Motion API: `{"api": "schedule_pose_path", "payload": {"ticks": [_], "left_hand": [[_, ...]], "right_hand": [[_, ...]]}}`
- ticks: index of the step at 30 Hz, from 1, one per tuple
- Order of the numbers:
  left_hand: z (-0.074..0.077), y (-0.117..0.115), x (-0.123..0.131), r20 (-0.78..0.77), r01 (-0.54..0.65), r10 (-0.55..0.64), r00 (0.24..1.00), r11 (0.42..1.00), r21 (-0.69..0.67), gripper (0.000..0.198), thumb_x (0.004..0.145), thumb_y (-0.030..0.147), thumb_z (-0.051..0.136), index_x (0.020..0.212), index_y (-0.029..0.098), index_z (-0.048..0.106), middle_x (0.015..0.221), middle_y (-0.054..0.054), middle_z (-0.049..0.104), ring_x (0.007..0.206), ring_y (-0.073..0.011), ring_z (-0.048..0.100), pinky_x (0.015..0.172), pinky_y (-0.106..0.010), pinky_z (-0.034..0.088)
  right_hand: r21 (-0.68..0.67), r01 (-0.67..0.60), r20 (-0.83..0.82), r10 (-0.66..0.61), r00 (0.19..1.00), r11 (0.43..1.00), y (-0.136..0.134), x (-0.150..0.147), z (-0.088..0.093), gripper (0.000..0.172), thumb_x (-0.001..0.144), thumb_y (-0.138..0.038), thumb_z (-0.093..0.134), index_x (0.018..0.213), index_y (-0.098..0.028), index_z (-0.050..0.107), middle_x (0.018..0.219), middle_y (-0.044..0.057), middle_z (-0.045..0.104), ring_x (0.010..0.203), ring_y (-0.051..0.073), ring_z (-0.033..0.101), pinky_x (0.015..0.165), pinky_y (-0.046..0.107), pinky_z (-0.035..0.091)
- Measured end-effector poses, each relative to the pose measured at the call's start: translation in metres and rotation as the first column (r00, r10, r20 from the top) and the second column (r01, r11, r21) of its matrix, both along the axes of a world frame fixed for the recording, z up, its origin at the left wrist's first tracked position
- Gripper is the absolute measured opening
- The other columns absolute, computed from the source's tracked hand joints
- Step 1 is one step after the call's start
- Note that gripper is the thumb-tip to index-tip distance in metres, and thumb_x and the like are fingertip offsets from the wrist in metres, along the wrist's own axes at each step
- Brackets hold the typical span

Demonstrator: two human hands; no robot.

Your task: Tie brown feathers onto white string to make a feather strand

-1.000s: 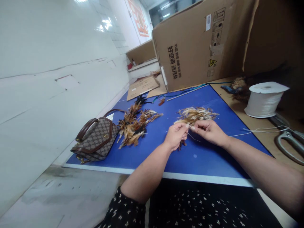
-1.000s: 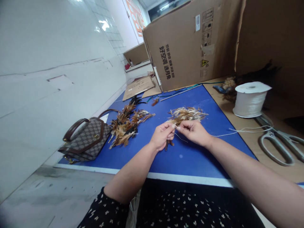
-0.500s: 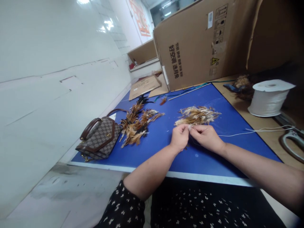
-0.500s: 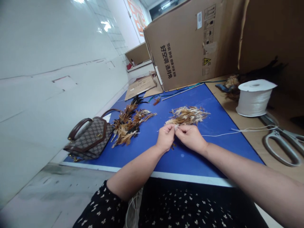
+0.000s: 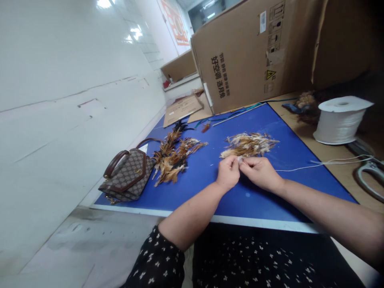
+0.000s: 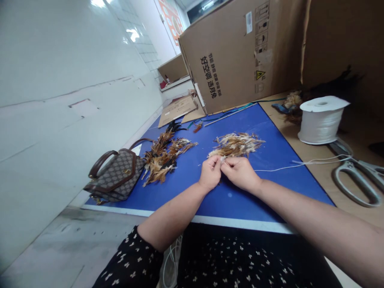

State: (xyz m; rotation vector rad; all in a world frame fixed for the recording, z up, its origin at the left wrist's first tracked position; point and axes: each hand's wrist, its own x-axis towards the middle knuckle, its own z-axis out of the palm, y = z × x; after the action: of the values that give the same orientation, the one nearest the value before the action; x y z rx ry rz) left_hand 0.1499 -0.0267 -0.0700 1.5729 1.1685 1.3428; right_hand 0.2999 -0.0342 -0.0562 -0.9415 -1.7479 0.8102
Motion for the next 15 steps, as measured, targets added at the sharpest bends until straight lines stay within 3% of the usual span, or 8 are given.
{"api": "schedule_pose_path", "payload": {"ticks": [4,10,13,15], "left_hand": [[-0.003,0.007,-0.007,-0.104,0.063,-0.059,0.993,0.998,0.030,0.025,0.099,0.034,0.068,0.079,0.020,0.066,0.075,-0.001,0.062,0.074,-0.0182,0.055,0.075,-0.029,0.047],[0.005,0.006,-0.017,-0.265,0.207,-0.178,0.948,0.975,0.086,0.008,0.091,0.019,0.069,0.085,0.022,0.072,0.087,-0.008,0.069,0.089,-0.0255,0.062,0.097,-0.040,0.051],[0.008,0.000,-0.016,-0.310,0.276,-0.242,0.920,0.959,0.070,0.010,0.085,0.015,0.073,0.078,0.022,0.071,0.089,-0.010,0.069,0.094,-0.0283,0.064,0.099,-0.043,0.052],[0.010,-0.003,-0.015,-0.327,0.327,-0.294,0.898,0.943,0.051,0.011,0.084,0.016,0.075,0.075,0.022,0.071,0.089,-0.010,0.069,0.094,-0.0286,0.065,0.099,-0.043,0.054]], "right_hand": [[0.042,-0.069,0.074,0.065,0.995,0.997,0.007,0.006,0.002,0.056,0.103,-0.054,0.054,0.059,-0.024,0.037,0.056,-0.003,0.038,0.056,0.013,0.036,0.052,0.028,0.032],[0.098,-0.304,0.265,0.270,0.926,0.948,0.014,0.033,0.027,0.035,0.098,-0.039,0.062,0.069,-0.022,0.056,0.060,-0.003,0.052,0.057,0.014,0.045,0.057,0.029,0.038],[0.096,-0.389,0.321,0.341,0.884,0.916,0.016,0.041,0.034,0.024,0.097,-0.034,0.064,0.077,-0.022,0.064,0.071,0.001,0.063,0.064,0.017,0.055,0.065,0.030,0.044],[0.086,-0.401,0.335,0.353,0.874,0.912,0.020,0.045,0.033,0.026,0.097,-0.035,0.064,0.075,-0.022,0.064,0.071,0.002,0.063,0.065,0.017,0.055,0.067,0.030,0.043]]}}
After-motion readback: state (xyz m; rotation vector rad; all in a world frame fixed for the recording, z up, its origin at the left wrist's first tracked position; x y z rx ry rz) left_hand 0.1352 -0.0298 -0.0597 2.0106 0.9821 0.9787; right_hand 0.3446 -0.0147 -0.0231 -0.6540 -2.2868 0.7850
